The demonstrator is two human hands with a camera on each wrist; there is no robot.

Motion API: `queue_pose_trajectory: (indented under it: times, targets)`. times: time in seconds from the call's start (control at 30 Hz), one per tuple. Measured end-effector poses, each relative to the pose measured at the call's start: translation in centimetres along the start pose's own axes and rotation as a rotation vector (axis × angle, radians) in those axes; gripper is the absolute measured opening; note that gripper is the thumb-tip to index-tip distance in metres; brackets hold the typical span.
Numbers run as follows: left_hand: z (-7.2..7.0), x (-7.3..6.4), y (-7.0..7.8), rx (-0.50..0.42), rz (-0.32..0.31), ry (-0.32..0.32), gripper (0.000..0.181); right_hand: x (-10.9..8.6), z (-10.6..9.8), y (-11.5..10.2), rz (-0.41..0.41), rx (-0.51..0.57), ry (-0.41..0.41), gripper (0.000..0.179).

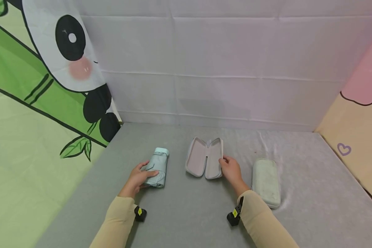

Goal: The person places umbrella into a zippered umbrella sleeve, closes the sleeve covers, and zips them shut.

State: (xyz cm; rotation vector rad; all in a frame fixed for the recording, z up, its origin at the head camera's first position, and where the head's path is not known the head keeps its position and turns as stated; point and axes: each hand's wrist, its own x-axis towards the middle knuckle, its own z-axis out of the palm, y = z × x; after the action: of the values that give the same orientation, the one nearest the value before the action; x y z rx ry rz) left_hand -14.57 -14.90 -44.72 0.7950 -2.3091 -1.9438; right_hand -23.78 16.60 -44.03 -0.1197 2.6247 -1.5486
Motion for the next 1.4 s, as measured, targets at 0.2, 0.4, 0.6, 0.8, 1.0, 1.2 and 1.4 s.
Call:
queue_pose_trajectory:
  times: [0.2, 0.4, 0.6, 0.8, 1.0, 1.2, 1.4]
  targets:
    - [0.1, 0.0, 0.4, -0.054, -0.017, 0.002, 0.074, 0.1, 0.1, 0.0, -0.016, -0.014, 0.008, 0.042]
    - [0.4, 0.0, 1.5, -0.074, -0.017, 0.023, 0.074, 0.2, 0.1, -0.2, -0.012, -0.012, 0.008, 0.042]
    - [0.6, -0.2, 2.8, -0.093, 0.000, 0.037, 0.074, 0.2, 0.0, -0.3, -0.006, -0.014, 0.004, 0.043]
    - [1.0, -0.4, 3.3, -0.142, 0.005, 0.022, 0.072, 0.1, -0.1, -0.1, 0.012, -0.013, -0.002, 0.043]
    - [1.4, -0.4, 3.4, -0.172, 0.006, 0.013, 0.071, -0.1, -0.1, 0.1, 0.013, -0.002, -0.005, 0.042]
    - [1.6, -0.4, 3.7, -0.182, 0.014, 0.008, 0.073, -0.1, -0.1, 0.2, 0.010, 0.003, 0.001, 0.042]
    - [2.1, -0.7, 4.4, -0.192, 0.021, -0.006, 0.073, 0.0, -0.1, 0.2, 0.010, -0.008, 0.002, 0.043]
